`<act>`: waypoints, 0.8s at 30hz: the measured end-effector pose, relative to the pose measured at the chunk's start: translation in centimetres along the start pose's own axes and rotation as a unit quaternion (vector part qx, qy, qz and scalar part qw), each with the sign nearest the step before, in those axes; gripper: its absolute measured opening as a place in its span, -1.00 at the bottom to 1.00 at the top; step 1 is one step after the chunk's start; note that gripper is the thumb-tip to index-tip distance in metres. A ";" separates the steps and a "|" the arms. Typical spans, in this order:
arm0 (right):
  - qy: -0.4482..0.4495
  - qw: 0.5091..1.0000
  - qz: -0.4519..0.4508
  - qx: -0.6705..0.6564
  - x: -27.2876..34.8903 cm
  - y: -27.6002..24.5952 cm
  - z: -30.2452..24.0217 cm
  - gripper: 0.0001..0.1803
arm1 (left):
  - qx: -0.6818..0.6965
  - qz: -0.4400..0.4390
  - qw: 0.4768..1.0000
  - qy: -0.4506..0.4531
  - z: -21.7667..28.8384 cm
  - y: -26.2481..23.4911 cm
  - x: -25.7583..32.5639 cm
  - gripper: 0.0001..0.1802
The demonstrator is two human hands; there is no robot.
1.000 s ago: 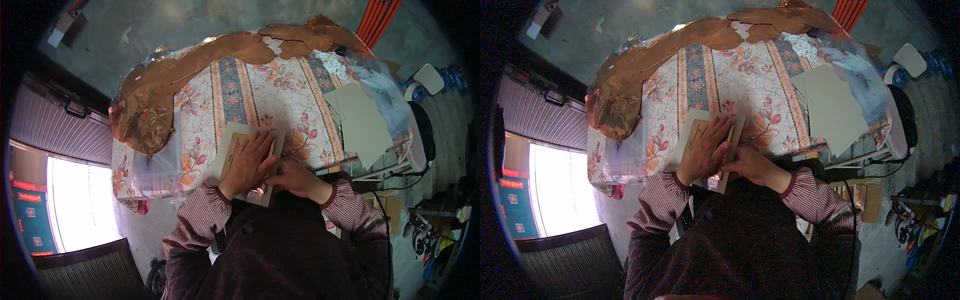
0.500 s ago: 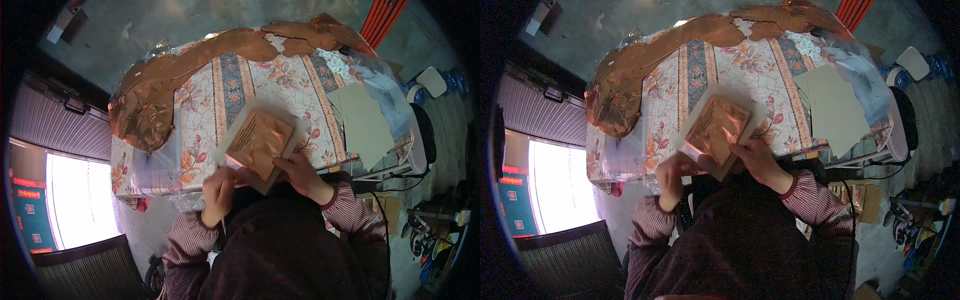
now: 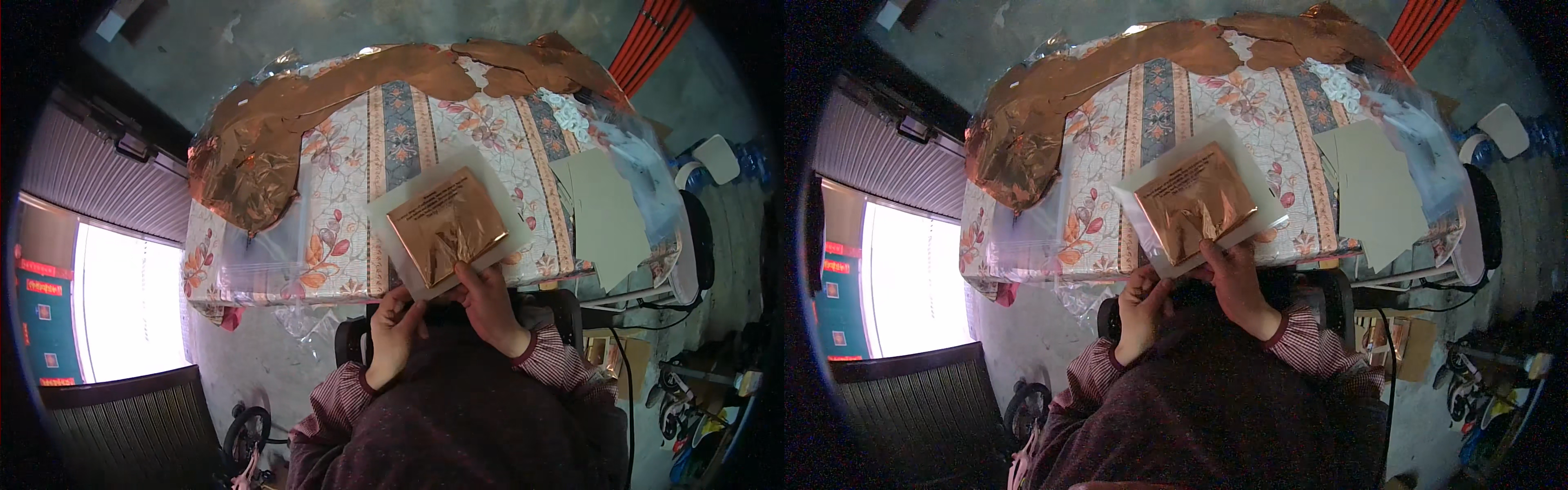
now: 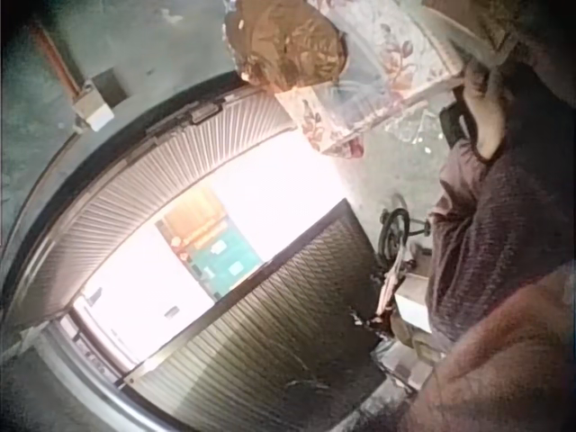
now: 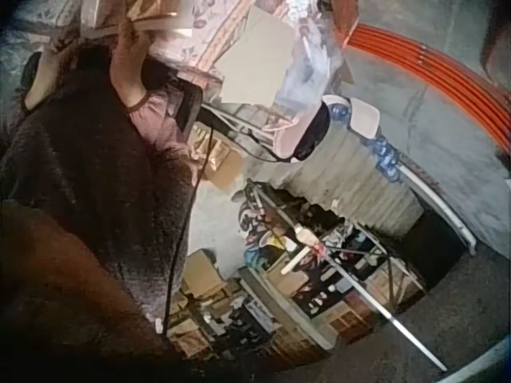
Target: The person folds a sheet of copper foil by hand, then mounts it onto a cardboard sheet for packaging.
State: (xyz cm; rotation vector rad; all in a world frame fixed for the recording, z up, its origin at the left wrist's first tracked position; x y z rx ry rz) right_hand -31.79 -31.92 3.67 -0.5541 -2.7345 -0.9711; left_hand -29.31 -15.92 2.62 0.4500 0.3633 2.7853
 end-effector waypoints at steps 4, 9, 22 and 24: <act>-0.020 0.999 0.028 -0.003 0.1 -0.1 0.8 -0.64 | 0.041 0.030 0.998 -0.022 0.2 0.4 0.1 -0.74; -0.009 1.000 0.017 -0.022 0.3 0.3 1.5 -0.64 | 0.086 0.026 0.995 0.031 -1.0 0.0 0.0 -0.68; 0.141 0.987 -0.072 -0.015 1.8 -1.0 0.0 -0.67 | -0.003 -0.019 0.998 0.056 -1.4 -2.6 0.8 -0.67; 0.123 0.991 -0.051 -0.010 2.2 -1.8 -0.7 -0.67 | -0.002 -0.038 0.998 0.053 -1.6 -2.8 0.8 -0.69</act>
Point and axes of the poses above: each hand's wrist, its own x-axis away from the middle knuckle, its own y-axis out of the palm, z = x × y, the point moved 1 cm from there along -x, towards the middle knuckle, and after that the axes turned 4 degrees about z, right-handed, at the moved point
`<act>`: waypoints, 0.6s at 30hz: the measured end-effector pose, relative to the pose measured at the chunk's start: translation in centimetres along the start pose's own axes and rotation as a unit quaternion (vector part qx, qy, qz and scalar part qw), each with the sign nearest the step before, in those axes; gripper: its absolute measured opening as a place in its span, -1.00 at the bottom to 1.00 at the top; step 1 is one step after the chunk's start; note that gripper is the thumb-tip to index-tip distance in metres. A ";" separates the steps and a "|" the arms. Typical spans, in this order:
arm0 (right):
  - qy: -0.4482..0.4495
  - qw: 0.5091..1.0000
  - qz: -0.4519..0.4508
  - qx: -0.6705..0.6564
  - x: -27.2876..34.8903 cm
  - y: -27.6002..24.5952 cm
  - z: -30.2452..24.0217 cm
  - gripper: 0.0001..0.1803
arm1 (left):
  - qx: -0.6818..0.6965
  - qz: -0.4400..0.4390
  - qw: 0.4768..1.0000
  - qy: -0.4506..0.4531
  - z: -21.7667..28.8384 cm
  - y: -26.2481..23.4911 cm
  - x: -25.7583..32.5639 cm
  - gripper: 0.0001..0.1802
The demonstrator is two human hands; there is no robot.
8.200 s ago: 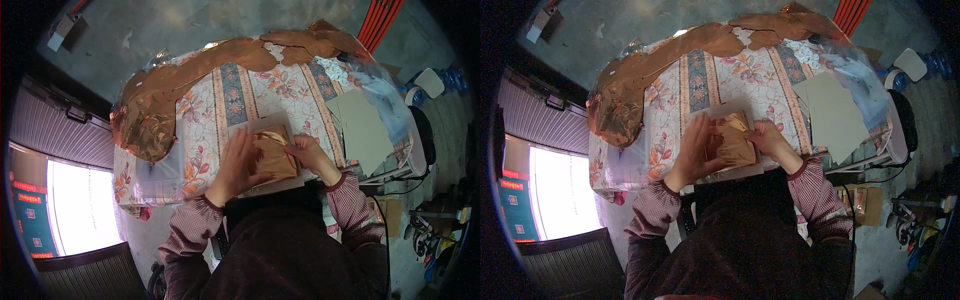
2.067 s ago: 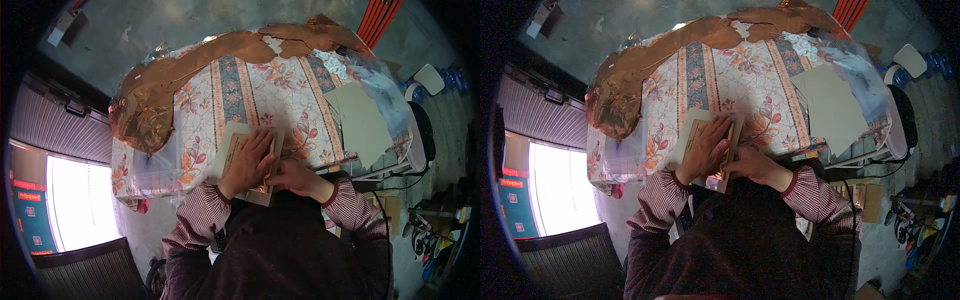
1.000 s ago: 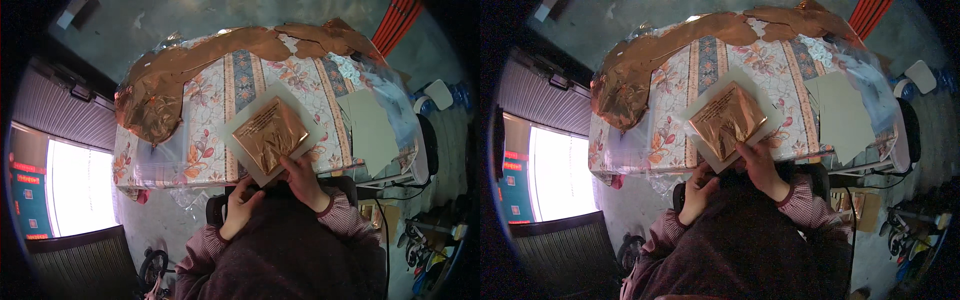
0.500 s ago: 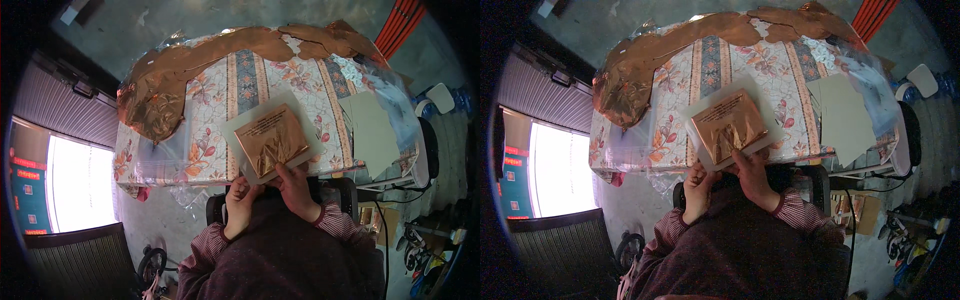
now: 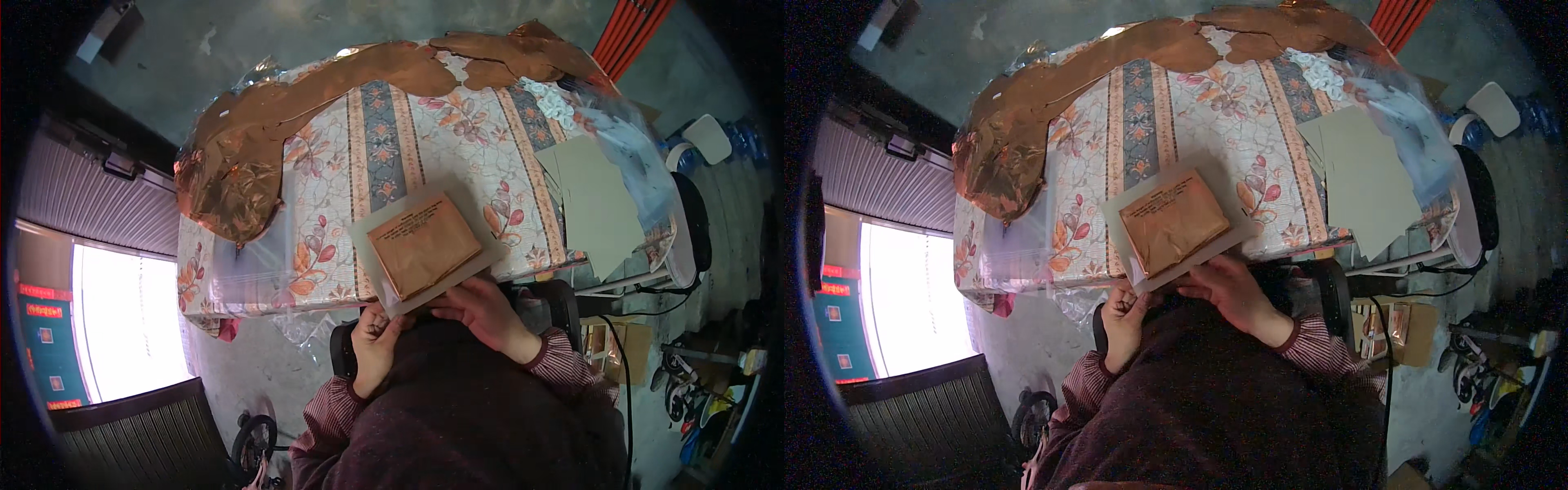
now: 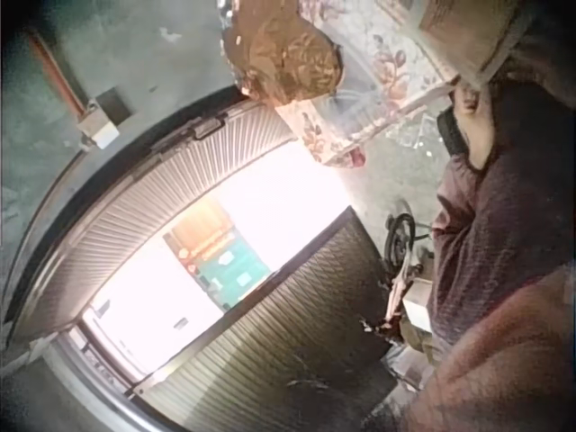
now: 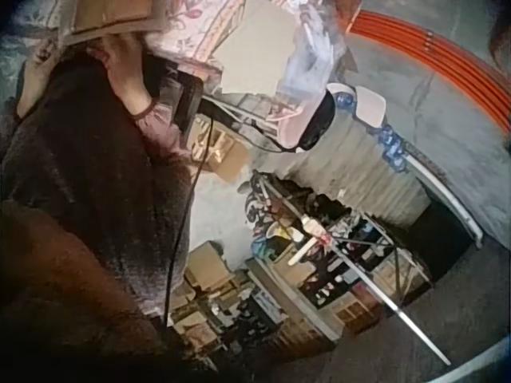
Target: The person folds a sheet of copper foil by hand, then mounts it onto a cardboard sheet for packaging.
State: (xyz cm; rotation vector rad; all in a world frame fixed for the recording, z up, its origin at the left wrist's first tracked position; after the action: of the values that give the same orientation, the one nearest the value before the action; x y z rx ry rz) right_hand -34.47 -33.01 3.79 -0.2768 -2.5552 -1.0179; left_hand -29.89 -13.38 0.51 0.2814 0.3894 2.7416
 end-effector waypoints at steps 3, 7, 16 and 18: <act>-0.011 0.999 0.032 0.009 1.2 -1.3 0.0 -0.69 | -0.022 -0.005 1.000 -0.003 -0.5 0.0 0.5 -0.71; -0.039 0.993 0.068 0.092 2.6 -2.3 0.0 -0.70 | -0.040 -0.024 0.999 -0.003 -1.2 -0.2 1.1 -0.73; -0.205 0.948 0.239 0.029 4.8 -5.7 -0.9 -0.85 | -0.003 -0.010 1.000 -0.008 0.0 -0.3 1.5 -0.75; -0.177 0.955 0.238 -0.004 4.9 -5.8 -1.0 -0.85 | -0.020 -0.006 0.999 -0.027 0.0 -0.5 1.4 -0.75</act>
State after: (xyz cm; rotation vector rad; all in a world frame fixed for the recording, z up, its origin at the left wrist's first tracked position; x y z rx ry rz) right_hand -40.45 -37.62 2.84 -1.1055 -2.5825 -0.8468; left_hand -31.05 -12.43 0.54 0.3410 0.3213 2.7196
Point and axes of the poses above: each hand's wrist, its own x-axis away from the middle knuckle, its own y-axis out of the palm, z = x × y, the point moved 1 cm from there along -x, towards the middle knuckle, and after that the axes turned 4 degrees about z, right-handed, at the moved point
